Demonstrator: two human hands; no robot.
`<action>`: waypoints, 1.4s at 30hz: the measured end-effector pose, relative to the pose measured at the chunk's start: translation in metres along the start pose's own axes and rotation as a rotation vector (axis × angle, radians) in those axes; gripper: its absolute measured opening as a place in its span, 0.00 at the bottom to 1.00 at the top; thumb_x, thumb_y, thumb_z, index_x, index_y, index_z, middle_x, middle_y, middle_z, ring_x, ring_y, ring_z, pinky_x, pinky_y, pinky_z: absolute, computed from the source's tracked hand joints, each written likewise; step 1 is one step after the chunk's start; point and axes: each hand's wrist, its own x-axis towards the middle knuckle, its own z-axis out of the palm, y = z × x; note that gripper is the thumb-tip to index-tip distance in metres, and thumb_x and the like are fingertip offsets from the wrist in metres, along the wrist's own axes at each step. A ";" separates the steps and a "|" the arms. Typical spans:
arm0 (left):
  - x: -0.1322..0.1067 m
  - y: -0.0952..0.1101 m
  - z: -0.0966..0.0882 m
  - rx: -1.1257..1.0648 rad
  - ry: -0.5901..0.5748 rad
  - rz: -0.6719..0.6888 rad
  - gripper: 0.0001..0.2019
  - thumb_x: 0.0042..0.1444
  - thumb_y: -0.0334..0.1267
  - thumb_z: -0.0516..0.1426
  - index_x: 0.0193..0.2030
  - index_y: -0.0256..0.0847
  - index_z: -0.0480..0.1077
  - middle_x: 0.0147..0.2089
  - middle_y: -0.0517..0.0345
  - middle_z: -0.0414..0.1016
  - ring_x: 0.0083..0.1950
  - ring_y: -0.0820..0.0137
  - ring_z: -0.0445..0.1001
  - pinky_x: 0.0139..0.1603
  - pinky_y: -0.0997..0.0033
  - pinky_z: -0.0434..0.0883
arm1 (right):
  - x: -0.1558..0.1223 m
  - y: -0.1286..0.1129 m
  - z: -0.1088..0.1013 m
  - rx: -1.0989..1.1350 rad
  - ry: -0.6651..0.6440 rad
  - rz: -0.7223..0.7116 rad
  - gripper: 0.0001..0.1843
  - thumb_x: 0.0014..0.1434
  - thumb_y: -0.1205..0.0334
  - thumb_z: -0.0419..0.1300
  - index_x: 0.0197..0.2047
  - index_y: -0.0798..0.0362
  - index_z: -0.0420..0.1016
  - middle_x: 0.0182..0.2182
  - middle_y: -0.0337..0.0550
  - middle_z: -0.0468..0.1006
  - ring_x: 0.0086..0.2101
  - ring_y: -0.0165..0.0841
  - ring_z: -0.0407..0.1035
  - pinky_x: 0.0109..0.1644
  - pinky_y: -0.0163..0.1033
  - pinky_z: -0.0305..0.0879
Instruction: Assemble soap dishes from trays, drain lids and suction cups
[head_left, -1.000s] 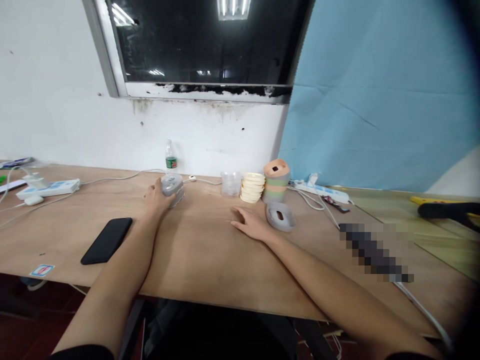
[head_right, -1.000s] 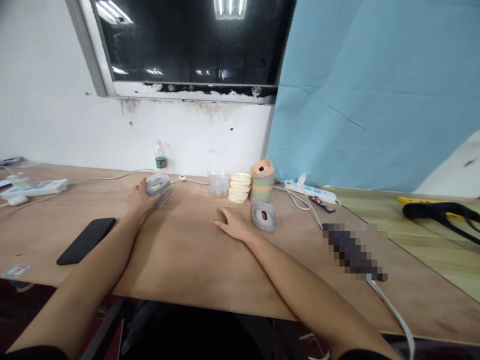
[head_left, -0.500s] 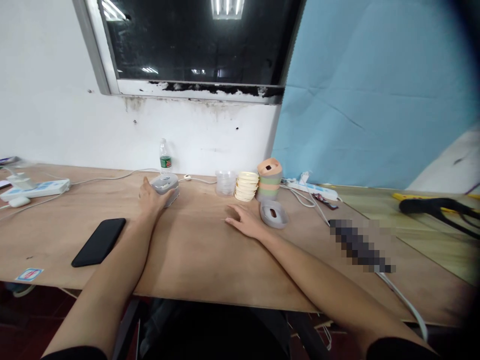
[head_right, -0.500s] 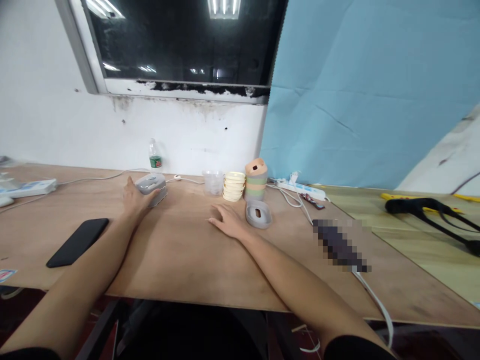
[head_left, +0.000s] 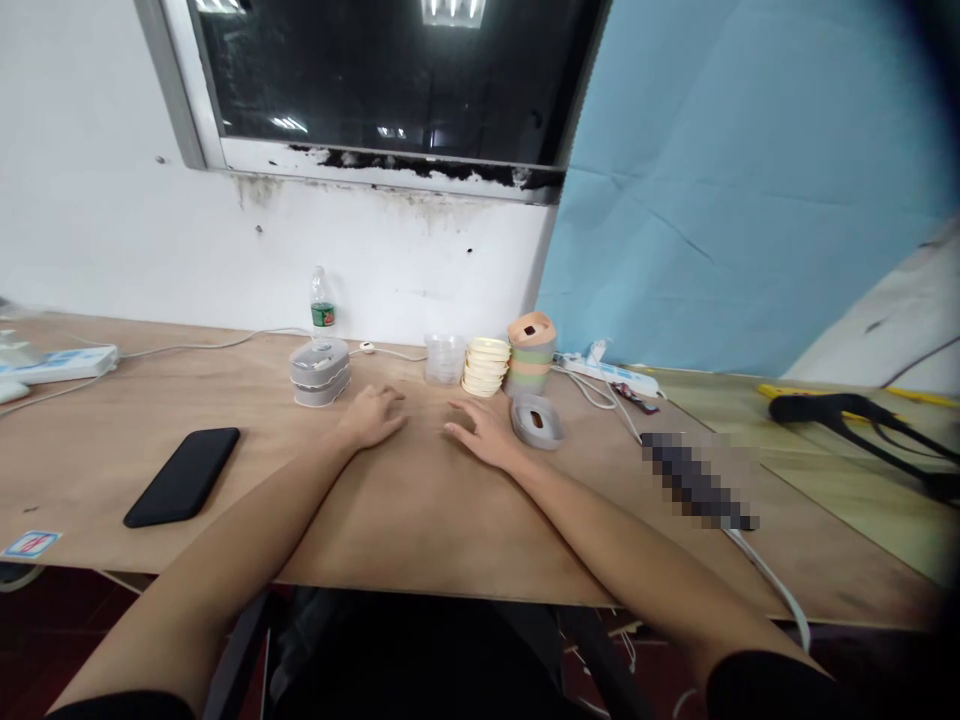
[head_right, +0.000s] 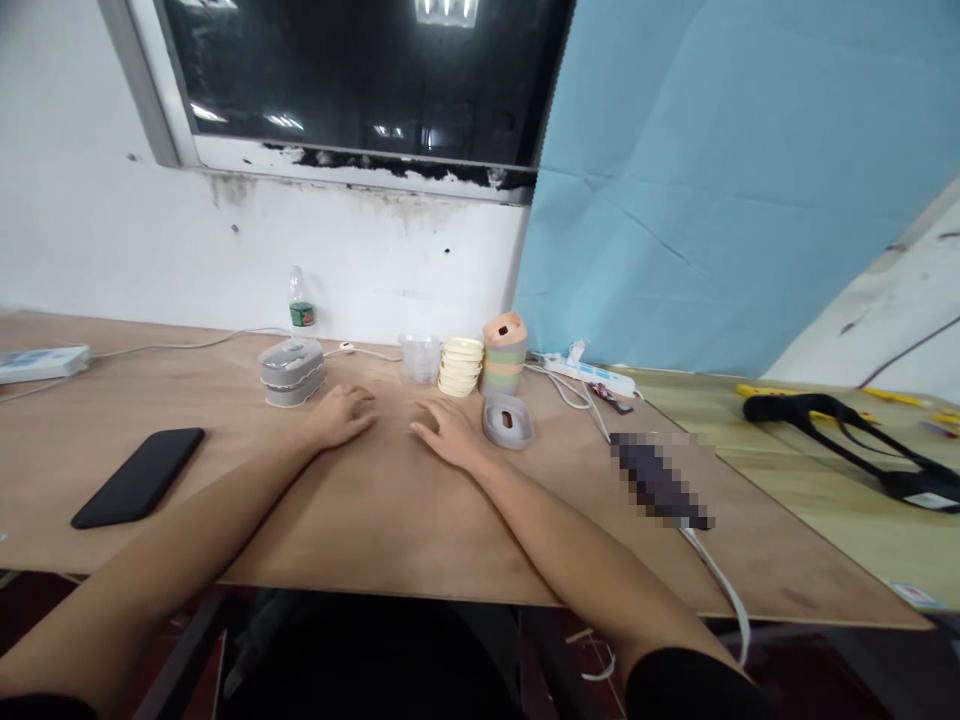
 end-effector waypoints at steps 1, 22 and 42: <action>0.000 0.003 0.006 0.009 -0.082 0.012 0.25 0.58 0.54 0.51 0.54 0.39 0.69 0.55 0.47 0.70 0.55 0.57 0.68 0.58 0.57 0.62 | 0.000 0.000 0.000 0.001 0.002 -0.001 0.23 0.62 0.49 0.54 0.57 0.51 0.67 0.52 0.48 0.73 0.53 0.40 0.65 0.58 0.48 0.60; -0.002 -0.009 0.010 -0.074 -0.275 0.026 0.32 0.59 0.60 0.46 0.60 0.40 0.66 0.63 0.45 0.64 0.63 0.54 0.64 0.62 0.54 0.60 | 0.065 0.060 -0.092 -0.652 0.318 0.161 0.20 0.63 0.57 0.48 0.53 0.56 0.71 0.51 0.57 0.69 0.52 0.51 0.57 0.55 0.55 0.52; -0.001 -0.013 0.017 -0.104 -0.249 0.026 0.31 0.57 0.61 0.48 0.58 0.41 0.68 0.63 0.45 0.65 0.63 0.54 0.64 0.62 0.55 0.61 | 0.067 0.080 -0.092 -0.738 0.335 0.108 0.17 0.60 0.59 0.52 0.48 0.53 0.75 0.58 0.54 0.64 0.60 0.52 0.49 0.62 0.63 0.40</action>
